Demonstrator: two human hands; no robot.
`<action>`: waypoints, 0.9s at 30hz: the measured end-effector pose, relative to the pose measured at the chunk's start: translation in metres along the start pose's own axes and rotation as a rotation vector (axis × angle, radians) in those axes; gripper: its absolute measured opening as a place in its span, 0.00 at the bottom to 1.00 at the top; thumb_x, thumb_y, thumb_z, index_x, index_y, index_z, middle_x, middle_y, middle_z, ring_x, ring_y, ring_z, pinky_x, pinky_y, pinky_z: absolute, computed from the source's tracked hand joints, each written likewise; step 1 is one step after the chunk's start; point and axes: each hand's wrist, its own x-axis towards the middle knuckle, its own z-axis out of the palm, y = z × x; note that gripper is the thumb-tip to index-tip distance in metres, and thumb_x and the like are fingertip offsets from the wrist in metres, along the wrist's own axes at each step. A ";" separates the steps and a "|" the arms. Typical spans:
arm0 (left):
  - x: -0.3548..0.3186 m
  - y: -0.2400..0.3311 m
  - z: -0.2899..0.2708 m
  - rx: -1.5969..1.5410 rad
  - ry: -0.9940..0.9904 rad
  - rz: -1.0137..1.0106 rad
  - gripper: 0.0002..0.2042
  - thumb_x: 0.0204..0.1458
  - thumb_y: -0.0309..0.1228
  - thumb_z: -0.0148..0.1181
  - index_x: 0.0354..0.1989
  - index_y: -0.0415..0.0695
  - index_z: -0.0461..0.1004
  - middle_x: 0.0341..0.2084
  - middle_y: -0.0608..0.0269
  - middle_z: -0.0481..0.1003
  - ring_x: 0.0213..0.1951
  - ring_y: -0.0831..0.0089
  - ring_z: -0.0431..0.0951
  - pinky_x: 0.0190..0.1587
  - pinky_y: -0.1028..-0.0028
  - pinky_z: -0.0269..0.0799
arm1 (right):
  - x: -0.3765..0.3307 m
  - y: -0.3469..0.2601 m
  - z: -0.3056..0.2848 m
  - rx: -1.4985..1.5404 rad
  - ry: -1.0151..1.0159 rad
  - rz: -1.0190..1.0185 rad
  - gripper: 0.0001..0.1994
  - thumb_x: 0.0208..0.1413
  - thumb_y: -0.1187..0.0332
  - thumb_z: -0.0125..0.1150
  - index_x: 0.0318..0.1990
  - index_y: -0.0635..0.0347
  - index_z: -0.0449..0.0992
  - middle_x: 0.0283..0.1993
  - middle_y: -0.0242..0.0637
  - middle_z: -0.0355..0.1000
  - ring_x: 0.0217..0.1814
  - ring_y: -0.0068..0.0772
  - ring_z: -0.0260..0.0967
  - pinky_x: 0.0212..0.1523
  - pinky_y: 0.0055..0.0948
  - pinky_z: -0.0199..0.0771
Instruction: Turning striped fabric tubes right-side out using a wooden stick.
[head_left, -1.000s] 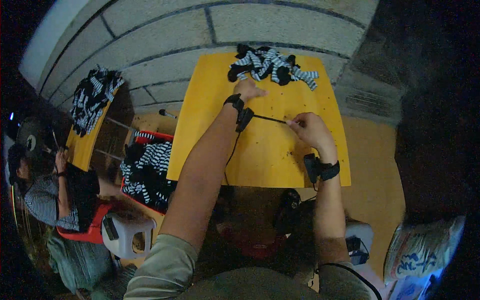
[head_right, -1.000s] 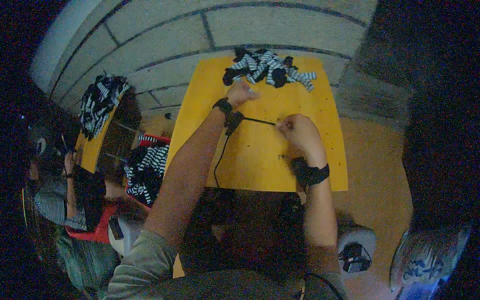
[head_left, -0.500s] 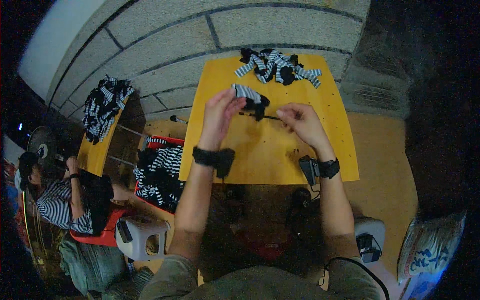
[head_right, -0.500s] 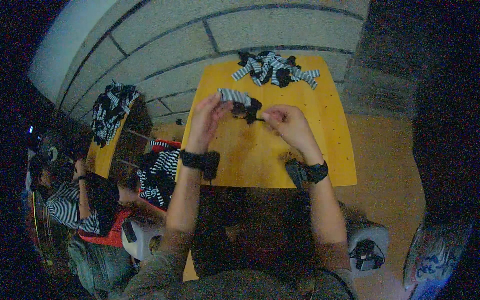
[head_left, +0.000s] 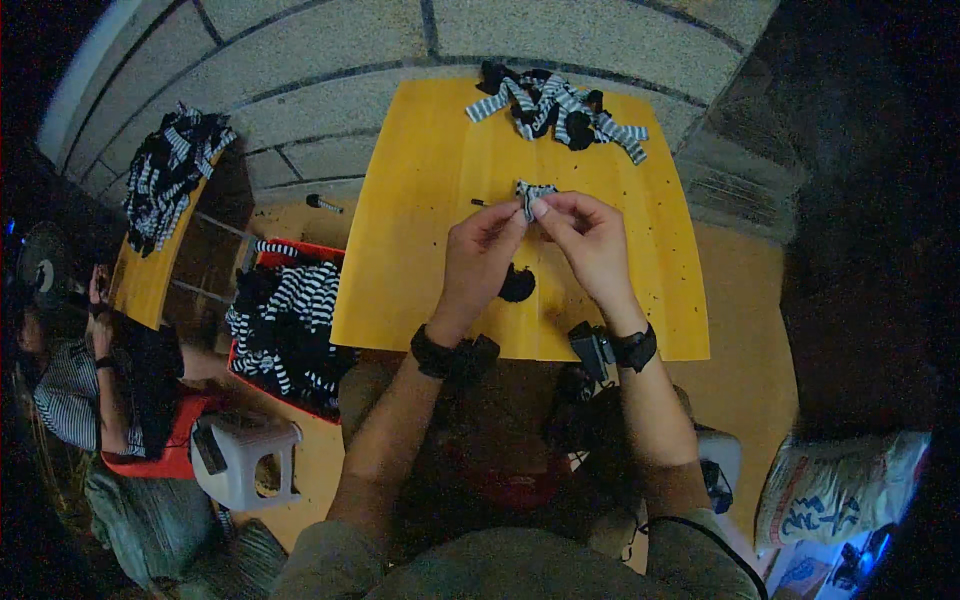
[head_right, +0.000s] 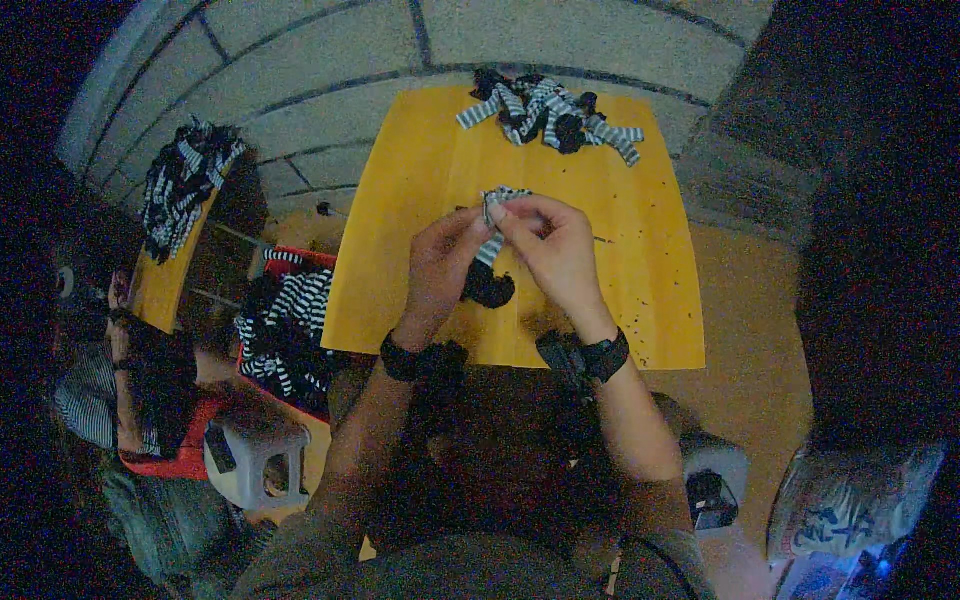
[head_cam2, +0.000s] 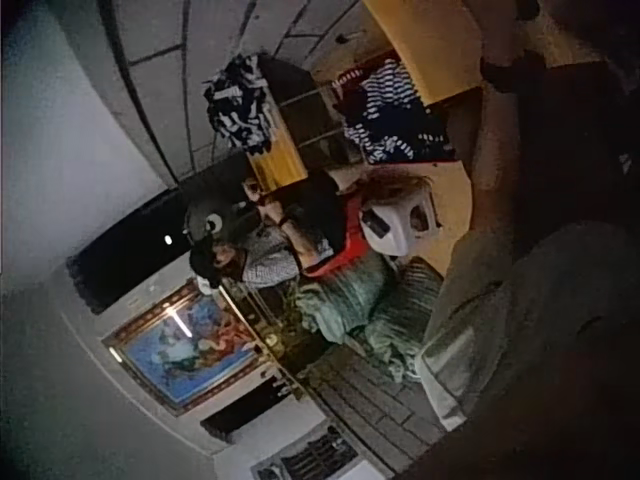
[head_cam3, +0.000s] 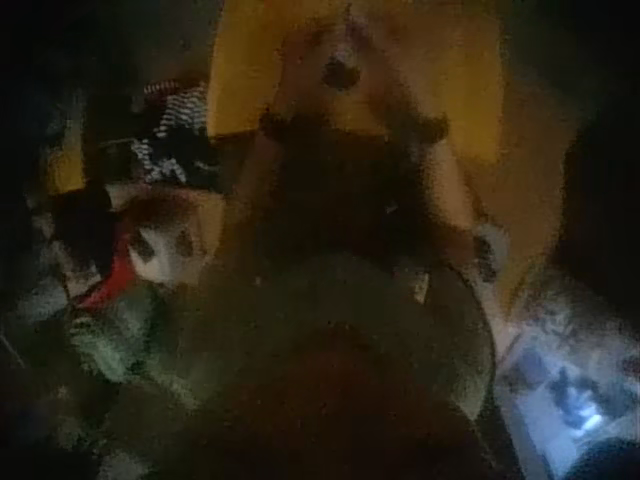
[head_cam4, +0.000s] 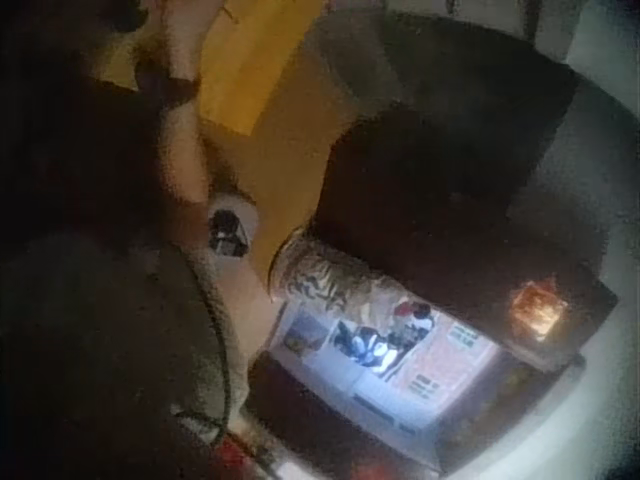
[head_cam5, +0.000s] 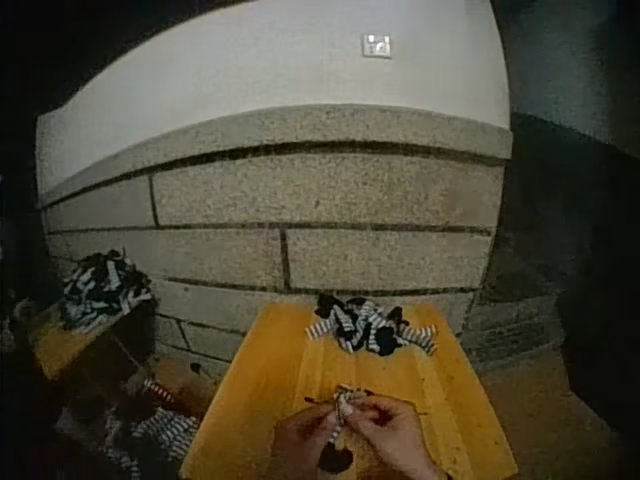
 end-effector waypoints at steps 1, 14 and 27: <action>-0.001 -0.001 0.000 0.078 -0.007 0.042 0.11 0.55 0.29 0.56 0.43 0.34 0.74 0.33 0.65 0.76 0.36 0.80 0.74 0.39 0.80 0.69 | 0.000 -0.004 0.001 0.039 0.000 0.004 0.09 0.52 0.71 0.63 0.39 0.67 0.76 0.30 0.30 0.74 0.31 0.16 0.69 0.32 0.17 0.69; 0.005 -0.041 -0.044 1.022 -0.177 -0.198 0.16 0.41 0.39 0.68 0.29 0.37 0.74 0.23 0.49 0.75 0.29 0.57 0.76 0.32 0.66 0.71 | 0.006 -0.024 -0.037 -0.001 0.120 -0.041 0.07 0.56 0.70 0.58 0.38 0.65 0.74 0.31 0.30 0.74 0.32 0.20 0.72 0.28 0.18 0.70; 0.008 -0.005 -0.027 0.085 -0.125 0.006 0.07 0.40 0.19 0.56 0.21 0.39 0.63 0.29 0.63 0.75 0.30 0.81 0.71 0.32 0.81 0.67 | 0.010 0.005 -0.052 -0.506 0.015 -0.048 0.14 0.59 0.62 0.55 0.47 0.60 0.72 0.39 0.30 0.72 0.33 0.20 0.70 0.35 0.21 0.73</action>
